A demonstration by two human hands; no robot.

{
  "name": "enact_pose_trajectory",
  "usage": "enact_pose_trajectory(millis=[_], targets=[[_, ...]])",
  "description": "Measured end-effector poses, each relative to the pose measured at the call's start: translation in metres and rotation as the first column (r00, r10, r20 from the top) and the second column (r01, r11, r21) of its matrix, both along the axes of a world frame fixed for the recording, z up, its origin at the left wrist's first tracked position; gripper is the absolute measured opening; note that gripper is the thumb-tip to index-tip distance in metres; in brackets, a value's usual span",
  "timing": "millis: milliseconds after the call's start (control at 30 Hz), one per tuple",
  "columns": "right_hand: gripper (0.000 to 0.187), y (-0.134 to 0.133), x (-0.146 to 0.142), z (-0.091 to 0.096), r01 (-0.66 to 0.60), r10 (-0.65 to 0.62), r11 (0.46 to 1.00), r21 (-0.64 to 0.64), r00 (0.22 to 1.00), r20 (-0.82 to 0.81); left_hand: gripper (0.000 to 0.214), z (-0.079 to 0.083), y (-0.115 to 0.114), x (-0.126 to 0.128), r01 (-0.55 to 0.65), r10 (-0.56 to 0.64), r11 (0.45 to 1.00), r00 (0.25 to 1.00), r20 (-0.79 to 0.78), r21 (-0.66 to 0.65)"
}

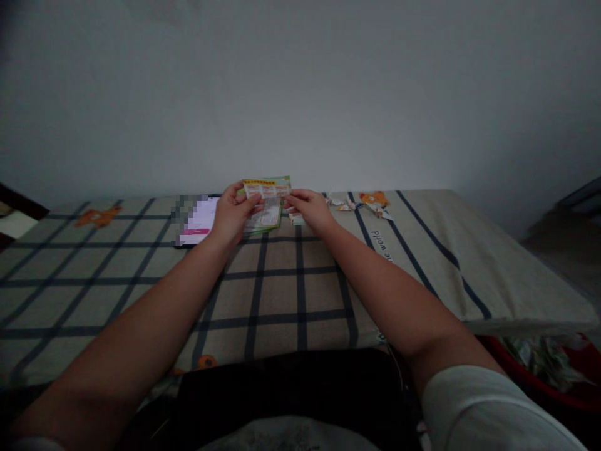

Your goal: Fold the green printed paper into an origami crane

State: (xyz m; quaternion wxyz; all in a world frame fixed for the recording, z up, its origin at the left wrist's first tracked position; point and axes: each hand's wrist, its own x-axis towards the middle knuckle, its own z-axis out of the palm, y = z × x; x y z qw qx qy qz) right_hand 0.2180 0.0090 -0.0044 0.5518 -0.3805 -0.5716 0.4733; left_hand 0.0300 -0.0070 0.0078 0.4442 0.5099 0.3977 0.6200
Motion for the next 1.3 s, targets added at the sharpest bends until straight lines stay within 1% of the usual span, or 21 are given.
enact_pose_trajectory(millis=[100,167,233,333,367,400,500,567,667,733,800,900,967,1067,1167,1300], targets=[[0.032,0.001,0.0,0.0,0.033,-0.033,0.999,0.006,0.999,0.014,0.071,0.0,0.001,0.001,-0.011,0.012,1.0,1.0,0.025,-0.007],[0.034,0.001,0.0,-0.001,0.042,-0.043,0.999,0.026,0.999,0.005,0.071,0.0,0.002,0.001,0.011,-0.01,1.0,0.999,0.045,-0.015],[0.042,0.001,0.0,-0.001,0.049,-0.048,0.998,0.046,0.999,-0.024,0.061,0.001,0.002,0.001,0.047,-0.045,0.999,0.997,0.068,-0.022],[0.066,0.001,0.0,-0.001,0.05,-0.046,0.998,0.045,0.996,-0.078,0.039,0.002,0.0,0.002,0.096,-0.093,0.995,0.991,0.093,-0.022],[0.07,0.0,0.0,-0.001,0.04,-0.037,0.999,0.037,0.995,-0.093,0.034,0.003,-0.001,0.003,0.105,-0.102,0.994,0.99,0.097,-0.025],[0.069,0.0,-0.001,-0.001,0.017,-0.014,1.0,0.026,0.994,-0.105,0.031,0.003,-0.002,0.003,0.113,-0.109,0.993,0.989,0.1,-0.031],[0.049,0.0,-0.002,-0.001,-0.068,0.066,0.998,-0.017,0.991,-0.115,0.029,0.005,-0.005,0.004,0.126,-0.12,0.991,0.987,0.103,-0.051],[0.041,-0.001,-0.002,-0.001,-0.089,0.084,0.995,-0.047,0.991,-0.102,0.03,0.006,-0.006,0.004,0.129,-0.123,0.99,0.987,0.106,-0.052],[0.041,-0.001,-0.003,-0.002,-0.077,0.071,0.996,-0.053,0.992,-0.103,0.032,0.005,-0.006,0.003,0.168,-0.161,0.984,0.981,0.11,-0.061],[0.04,-0.001,-0.003,-0.002,-0.071,0.066,0.997,-0.041,0.991,-0.114,0.033,0.003,-0.005,0.004,0.212,-0.203,0.973,0.974,0.097,-0.089],[0.04,-0.001,-0.003,-0.001,-0.066,0.06,0.997,-0.041,0.99,-0.124,0.034,0.0,-0.004,0.004,0.231,-0.222,0.967,0.971,0.086,-0.112],[0.041,-0.003,-0.004,0.001,-0.084,0.075,0.995,-0.054,0.986,-0.149,0.036,-0.002,-0.003,0.004,0.207,-0.195,0.971,0.975,0.109,-0.116],[0.041,-0.005,-0.005,0.002,-0.12,0.109,0.991,-0.064,0.982,-0.157,0.037,-0.001,-0.003,0.004,0.192,-0.177,0.975,0.975,0.136,-0.113],[0.039,-0.006,-0.005,0.001,-0.155,0.142,0.984,-0.087,0.979,-0.144,0.038,0.0,-0.003,0.004,0.199,-0.182,0.973,0.973,0.142,-0.118],[0.037,-0.006,-0.006,0.0,-0.137,0.125,0.987,-0.083,0.983,-0.133,0.041,-0.002,-0.002,0.003,0.187,-0.177,0.975,0.98,0.092,-0.121],[0.038,-0.005,-0.006,0.0,-0.114,0.106,0.991,-0.063,0.987,-0.117,0.046,-0.005,0.001,0.0,0.11,-0.117,0.99,0.991,-0.072,-0.093]])
